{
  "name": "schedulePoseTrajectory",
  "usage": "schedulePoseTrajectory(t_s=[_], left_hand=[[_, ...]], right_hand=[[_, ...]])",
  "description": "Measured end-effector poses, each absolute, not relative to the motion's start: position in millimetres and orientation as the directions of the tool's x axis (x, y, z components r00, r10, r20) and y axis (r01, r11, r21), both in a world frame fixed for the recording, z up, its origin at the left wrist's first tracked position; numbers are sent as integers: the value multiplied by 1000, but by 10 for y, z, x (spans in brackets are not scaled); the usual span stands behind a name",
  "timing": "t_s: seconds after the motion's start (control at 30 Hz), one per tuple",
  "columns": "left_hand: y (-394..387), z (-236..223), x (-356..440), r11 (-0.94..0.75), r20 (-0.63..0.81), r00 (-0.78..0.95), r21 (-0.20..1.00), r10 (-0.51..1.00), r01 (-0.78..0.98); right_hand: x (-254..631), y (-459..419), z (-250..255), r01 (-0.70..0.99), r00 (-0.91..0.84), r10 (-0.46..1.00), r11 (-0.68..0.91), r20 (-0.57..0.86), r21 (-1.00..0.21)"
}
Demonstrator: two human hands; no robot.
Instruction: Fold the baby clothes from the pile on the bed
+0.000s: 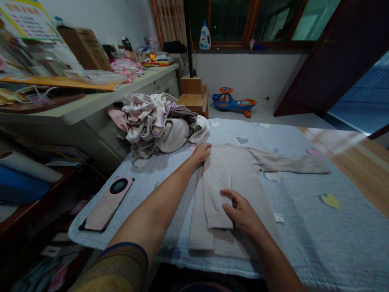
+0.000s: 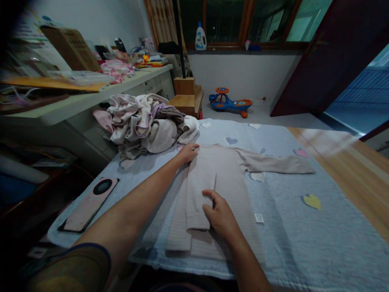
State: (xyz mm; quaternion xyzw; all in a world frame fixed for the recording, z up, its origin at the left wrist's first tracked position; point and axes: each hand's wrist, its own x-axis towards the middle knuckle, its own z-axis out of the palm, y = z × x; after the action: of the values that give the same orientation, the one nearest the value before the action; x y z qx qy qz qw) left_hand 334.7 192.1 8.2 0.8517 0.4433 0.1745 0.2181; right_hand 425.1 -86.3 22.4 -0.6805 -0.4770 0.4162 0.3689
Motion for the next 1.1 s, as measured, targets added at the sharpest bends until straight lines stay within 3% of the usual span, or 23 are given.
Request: schedulePoseTrajectory(t_s=[0.13, 0.23, 0.37, 0.47, 0.53, 0.67, 0.83, 1.1], left_hand=[[1870, 74, 3344, -569, 112, 595, 477, 796, 670], [1776, 22, 3329, -586, 128, 598, 436, 792, 683], [1612, -9, 3291, -554, 195, 519, 334, 832, 763], [1486, 29, 3268, -555, 289, 487, 241, 824, 796], [1393, 48, 3257, -622, 304, 553, 216, 776, 753], [1219, 7, 3242, -703, 141, 690, 208, 710, 680], [1179, -50, 3242, -690, 42, 699, 216, 714, 691], [1545, 20, 3323, -681, 81, 679, 181, 729, 709]], right_hand=[[4235, -907, 224, 255, 206, 934, -338, -291, -906], [4208, -924, 216, 399, 210, 931, -360, -297, -844], [4160, -940, 237, 620, 225, 957, -287, -186, -731], [4128, -946, 246, 697, 205, 963, -267, -173, -665], [4108, -946, 243, 737, 202, 962, -271, -181, -619], [4082, -948, 284, 816, 187, 956, -280, -228, -506], [4155, -955, 489, 916, 144, 936, -249, -322, -314], [4123, -391, 501, 949, 118, 992, -101, 41, -299]])
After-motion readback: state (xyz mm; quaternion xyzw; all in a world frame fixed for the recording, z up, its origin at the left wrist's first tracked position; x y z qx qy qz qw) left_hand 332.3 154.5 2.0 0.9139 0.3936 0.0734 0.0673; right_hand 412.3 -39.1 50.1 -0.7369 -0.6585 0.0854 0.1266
